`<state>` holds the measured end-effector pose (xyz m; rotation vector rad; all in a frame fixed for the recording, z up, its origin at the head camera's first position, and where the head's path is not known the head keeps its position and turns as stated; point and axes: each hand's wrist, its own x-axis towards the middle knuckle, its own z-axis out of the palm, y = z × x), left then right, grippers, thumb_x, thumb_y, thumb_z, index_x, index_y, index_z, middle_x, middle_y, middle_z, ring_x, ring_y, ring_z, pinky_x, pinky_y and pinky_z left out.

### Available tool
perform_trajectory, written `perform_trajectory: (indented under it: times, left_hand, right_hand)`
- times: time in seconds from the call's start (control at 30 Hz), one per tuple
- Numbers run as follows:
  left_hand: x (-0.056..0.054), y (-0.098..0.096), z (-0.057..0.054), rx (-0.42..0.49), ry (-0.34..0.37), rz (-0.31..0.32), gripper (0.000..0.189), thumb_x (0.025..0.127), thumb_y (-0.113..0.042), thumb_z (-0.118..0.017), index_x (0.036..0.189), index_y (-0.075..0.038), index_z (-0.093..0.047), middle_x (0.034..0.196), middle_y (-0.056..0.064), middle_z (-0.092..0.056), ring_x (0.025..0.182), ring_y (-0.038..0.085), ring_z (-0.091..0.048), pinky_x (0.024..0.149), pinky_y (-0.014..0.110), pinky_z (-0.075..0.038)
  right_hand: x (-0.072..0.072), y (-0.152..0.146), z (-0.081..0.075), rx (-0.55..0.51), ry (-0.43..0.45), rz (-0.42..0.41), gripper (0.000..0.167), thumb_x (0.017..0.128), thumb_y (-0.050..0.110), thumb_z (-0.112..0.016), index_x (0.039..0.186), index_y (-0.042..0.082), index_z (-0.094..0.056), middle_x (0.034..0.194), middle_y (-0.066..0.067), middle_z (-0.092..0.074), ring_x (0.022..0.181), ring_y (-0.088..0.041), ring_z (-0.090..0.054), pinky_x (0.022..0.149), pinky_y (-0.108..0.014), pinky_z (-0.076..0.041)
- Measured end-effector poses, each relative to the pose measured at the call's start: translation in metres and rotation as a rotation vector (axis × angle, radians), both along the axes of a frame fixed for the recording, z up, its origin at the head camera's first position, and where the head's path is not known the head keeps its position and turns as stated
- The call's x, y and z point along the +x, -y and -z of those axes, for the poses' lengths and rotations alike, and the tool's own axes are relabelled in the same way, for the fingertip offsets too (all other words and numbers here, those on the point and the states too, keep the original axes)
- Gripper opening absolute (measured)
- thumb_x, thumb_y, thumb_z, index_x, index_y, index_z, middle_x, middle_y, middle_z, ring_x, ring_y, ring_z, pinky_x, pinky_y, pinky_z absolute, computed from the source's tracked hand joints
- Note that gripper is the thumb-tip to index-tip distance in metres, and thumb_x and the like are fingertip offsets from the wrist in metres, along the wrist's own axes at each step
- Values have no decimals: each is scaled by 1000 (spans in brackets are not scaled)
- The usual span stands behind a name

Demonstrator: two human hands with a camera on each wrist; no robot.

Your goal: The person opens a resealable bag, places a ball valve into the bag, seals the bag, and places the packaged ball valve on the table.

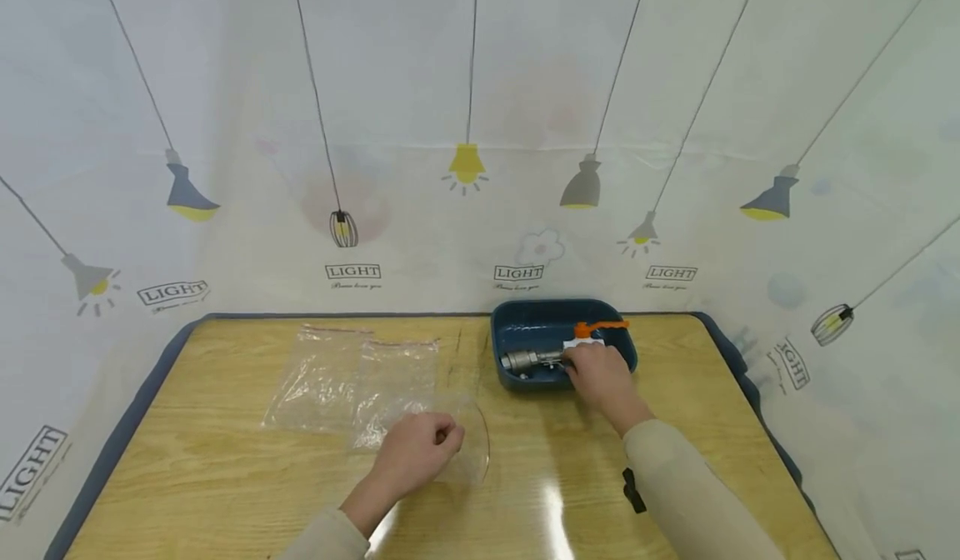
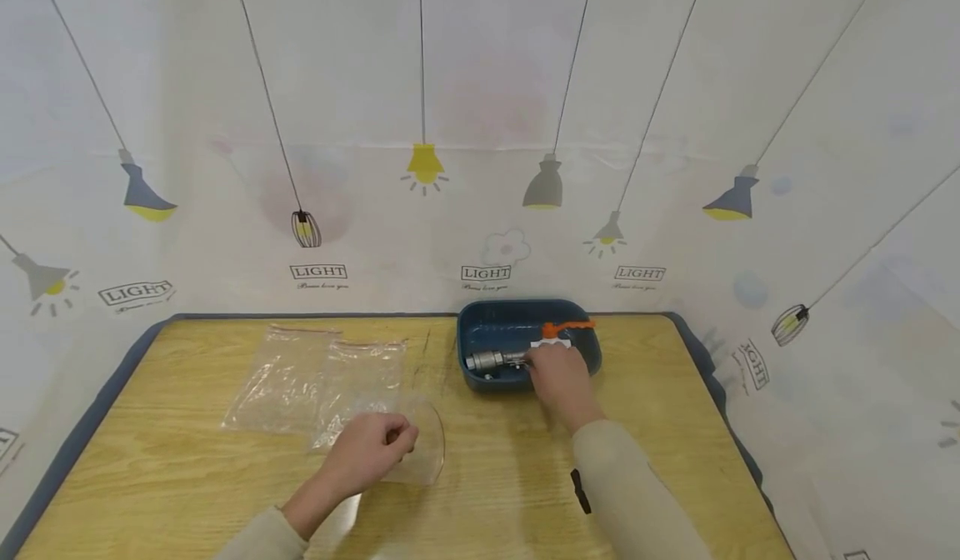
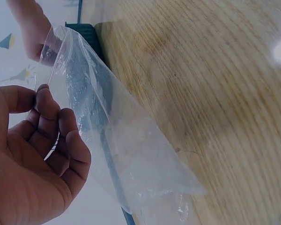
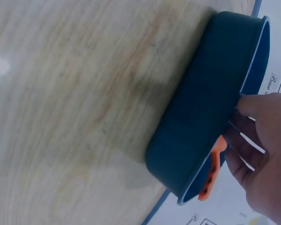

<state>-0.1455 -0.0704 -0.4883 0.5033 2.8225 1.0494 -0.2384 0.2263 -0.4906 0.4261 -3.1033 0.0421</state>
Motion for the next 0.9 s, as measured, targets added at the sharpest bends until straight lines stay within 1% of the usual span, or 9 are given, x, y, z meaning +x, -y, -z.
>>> perform_trajectory:
  times: [0.07,0.23,0.33,0.43,0.53,0.7,0.9]
  left_hand:
    - [0,0,1,-3,-4,-1,40,92,-24,-57,56,-23,-41,49,-13,-29,47,2,-25,49,18,-22]
    - [0,0,2,12,-11,2,38,92,-23,-56,56,-24,-45,49,-14,-31,47,1,-25,50,18,-24]
    - [0,-1,1,21,-5,1,38,92,-23,-56,56,-23,-45,48,-14,-31,46,2,-23,50,18,-24]
    - [-1,-2,1,28,-2,0,39,93,-23,-56,56,-23,-45,48,-14,-31,46,2,-23,50,18,-23]
    - [-2,-2,1,25,4,-3,38,93,-24,-56,56,-23,-45,49,-14,-31,46,2,-24,50,18,-23]
    - [-4,-2,0,39,8,-5,36,93,-24,-56,58,-23,-50,50,-14,-34,46,2,-27,49,19,-24]
    - [-6,-1,-1,50,11,3,36,94,-24,-56,58,-24,-52,50,-14,-37,46,2,-27,49,18,-25]
  right_hand:
    - [-4,4,0,26,9,-5,18,89,19,-71,106,13,-73,97,-6,-73,85,-26,-68,79,-48,-54]
    - [-15,14,-3,40,72,-8,23,86,17,-74,109,13,-72,104,-6,-73,89,-26,-68,84,-50,-54]
    - [-22,18,-1,52,101,-13,21,88,15,-72,109,14,-73,105,-6,-73,92,-27,-68,86,-50,-53]
    - [-28,21,2,74,129,-23,18,90,11,-68,106,15,-75,102,-7,-73,91,-28,-67,84,-48,-54]
    - [-33,23,4,94,157,-17,20,91,7,-65,106,15,-74,103,-7,-72,95,-29,-65,86,-47,-53]
    - [-41,25,8,121,171,-6,22,91,7,-64,110,16,-73,105,-9,-71,100,-31,-61,90,-48,-51]
    - [-47,26,12,124,193,17,21,91,6,-66,107,17,-74,102,-9,-71,100,-32,-61,93,-50,-49]
